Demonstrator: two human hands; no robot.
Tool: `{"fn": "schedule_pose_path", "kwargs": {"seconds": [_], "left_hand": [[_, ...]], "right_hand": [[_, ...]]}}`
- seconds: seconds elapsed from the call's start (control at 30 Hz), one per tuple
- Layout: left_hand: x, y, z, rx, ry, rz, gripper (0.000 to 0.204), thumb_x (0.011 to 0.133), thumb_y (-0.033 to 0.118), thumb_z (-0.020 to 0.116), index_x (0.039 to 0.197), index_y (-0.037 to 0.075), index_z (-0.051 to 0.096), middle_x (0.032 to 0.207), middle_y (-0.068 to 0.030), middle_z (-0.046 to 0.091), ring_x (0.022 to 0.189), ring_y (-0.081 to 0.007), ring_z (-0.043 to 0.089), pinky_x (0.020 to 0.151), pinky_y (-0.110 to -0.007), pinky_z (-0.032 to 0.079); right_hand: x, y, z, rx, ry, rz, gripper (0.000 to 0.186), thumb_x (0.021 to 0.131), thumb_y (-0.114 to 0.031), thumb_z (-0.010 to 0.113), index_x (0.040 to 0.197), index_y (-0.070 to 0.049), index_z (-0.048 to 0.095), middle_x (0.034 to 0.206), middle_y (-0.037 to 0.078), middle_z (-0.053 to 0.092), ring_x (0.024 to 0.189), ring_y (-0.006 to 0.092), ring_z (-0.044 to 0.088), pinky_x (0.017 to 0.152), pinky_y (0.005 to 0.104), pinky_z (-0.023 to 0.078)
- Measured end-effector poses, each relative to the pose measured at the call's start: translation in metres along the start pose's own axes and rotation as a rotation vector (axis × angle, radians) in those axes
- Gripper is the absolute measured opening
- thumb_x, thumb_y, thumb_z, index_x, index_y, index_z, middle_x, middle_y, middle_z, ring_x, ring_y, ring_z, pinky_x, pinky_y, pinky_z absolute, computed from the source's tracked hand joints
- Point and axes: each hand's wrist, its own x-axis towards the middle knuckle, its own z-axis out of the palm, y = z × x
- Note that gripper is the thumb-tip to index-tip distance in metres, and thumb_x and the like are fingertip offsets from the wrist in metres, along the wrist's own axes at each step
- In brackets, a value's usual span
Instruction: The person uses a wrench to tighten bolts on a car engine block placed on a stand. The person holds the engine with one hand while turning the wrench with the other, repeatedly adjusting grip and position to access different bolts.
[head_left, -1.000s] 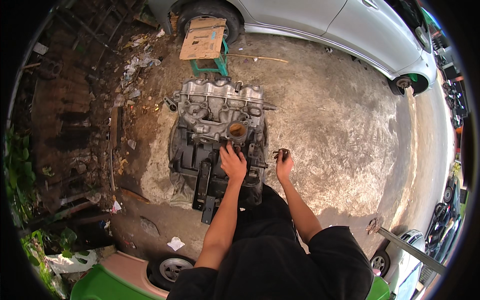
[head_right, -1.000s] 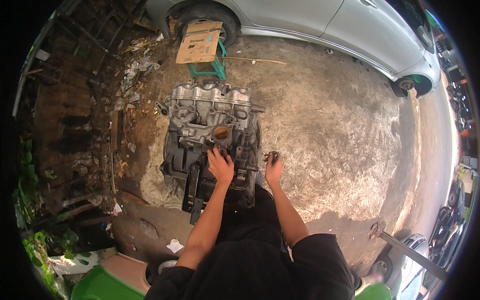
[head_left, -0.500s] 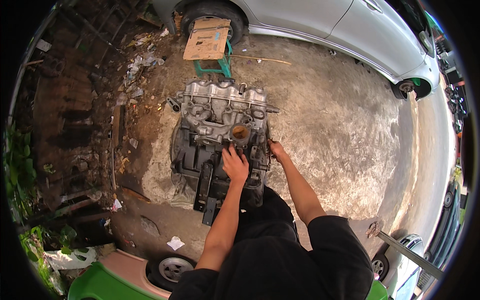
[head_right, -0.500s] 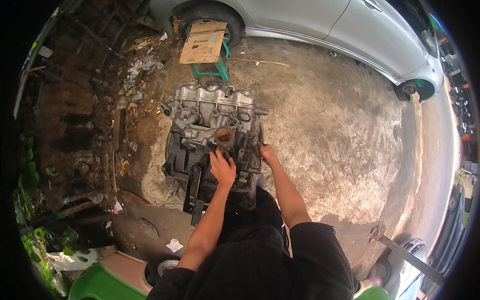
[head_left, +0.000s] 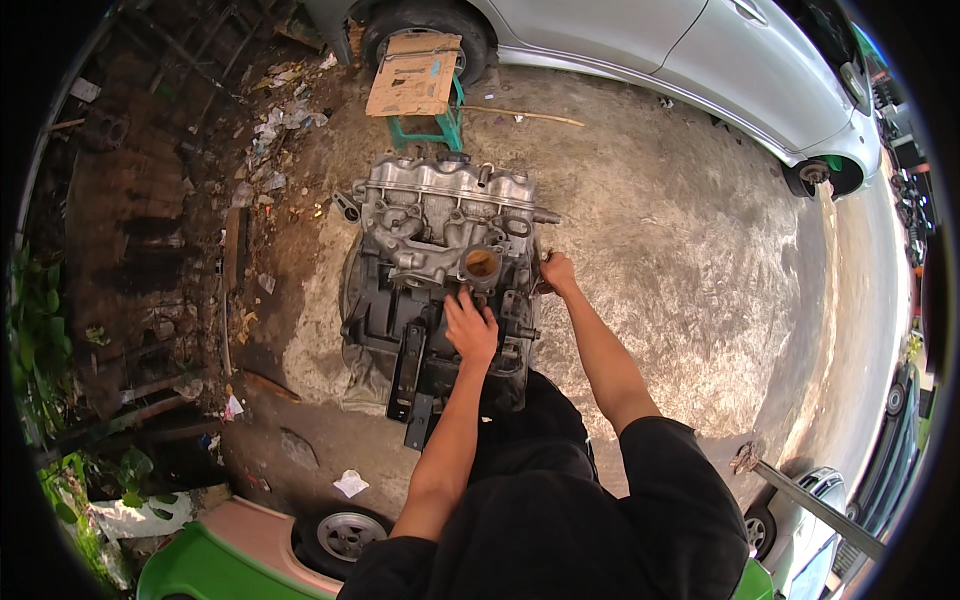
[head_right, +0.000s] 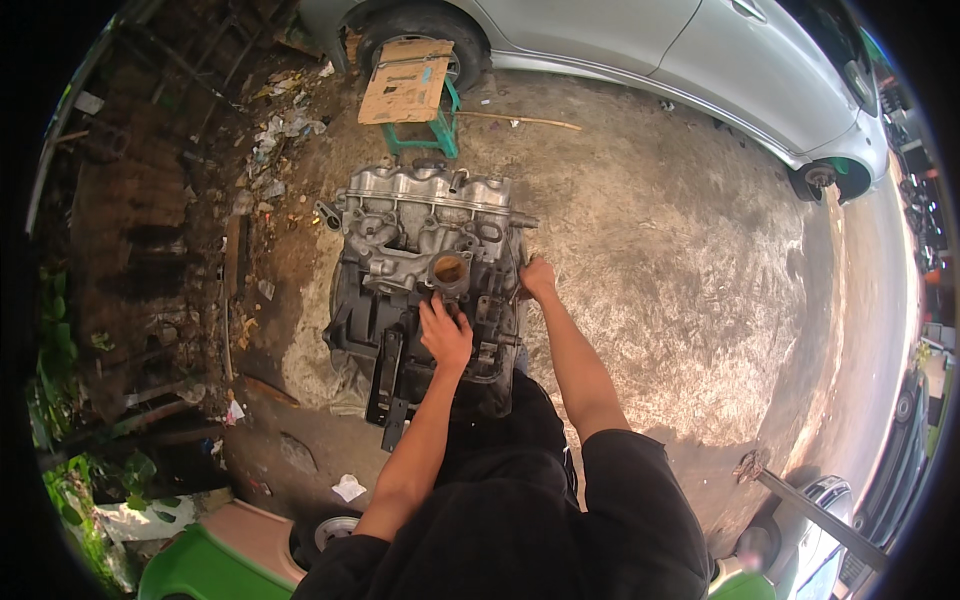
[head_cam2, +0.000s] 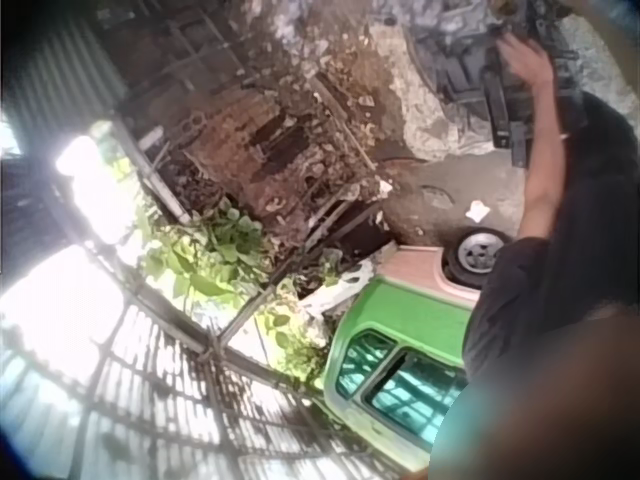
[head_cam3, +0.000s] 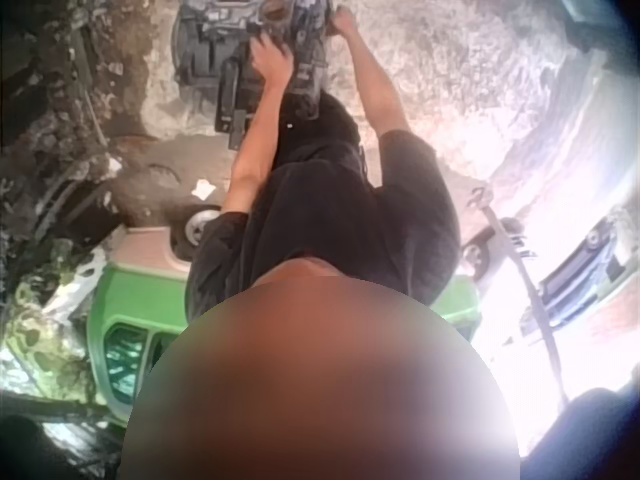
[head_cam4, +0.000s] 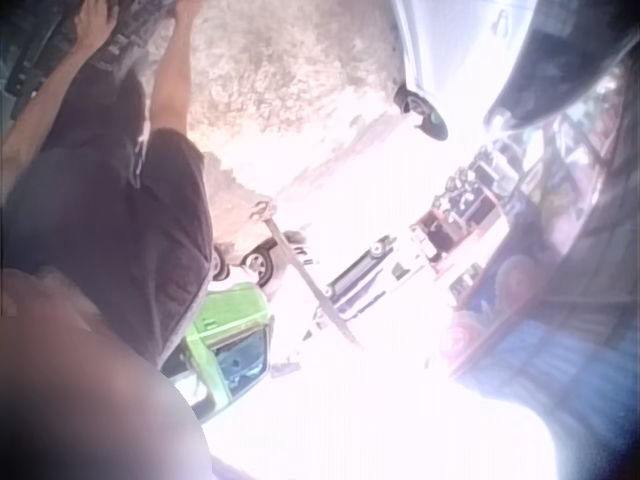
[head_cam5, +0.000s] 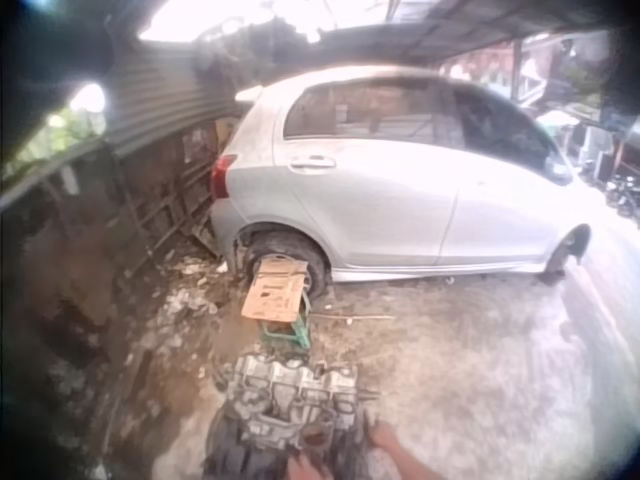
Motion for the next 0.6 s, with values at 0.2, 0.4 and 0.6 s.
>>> {"fn": "schedule_pose_path", "kwargs": {"seconds": [0.2,0.4,0.6], "left_hand": [[0.002,-0.003,0.001,0.008,-0.101,-0.036,0.063,0.09,0.021,0.07,0.142,0.007,0.037,0.139,-0.027,0.042,0.132,-0.0438,0.045,0.085,-0.053,0.057],[0.002,-0.003,-0.002,-0.068,-0.127,-0.048,0.063,0.09,0.02,0.07,0.142,0.007,0.037,0.138,-0.0271,0.043,0.132,-0.0447,0.045,0.085,-0.054,0.057],[0.0,-0.002,0.003,0.027,0.0,0.01,0.064,0.088,0.018,0.071,0.142,0.007,0.038,0.133,-0.0259,0.044,0.128,-0.0443,0.047,0.081,-0.054,0.057]], "right_hand": [[-0.011,-0.027,-0.005,-0.097,0.021,-0.055,0.04,0.082,-0.026,0.062,0.104,0.007,0.066,0.101,0.035,0.067,0.099,0.0486,0.066,0.089,0.0491,0.054],[-0.009,-0.038,-0.005,-0.1,0.053,-0.074,0.039,0.081,-0.026,0.062,0.101,0.008,0.067,0.099,0.034,0.067,0.099,0.0482,0.066,0.089,0.0492,0.055],[-0.009,-0.047,-0.01,-0.063,0.006,-0.043,0.042,0.079,-0.027,0.067,0.1,0.009,0.068,0.1,0.034,0.067,0.099,0.0472,0.067,0.086,0.0485,0.055]]}}
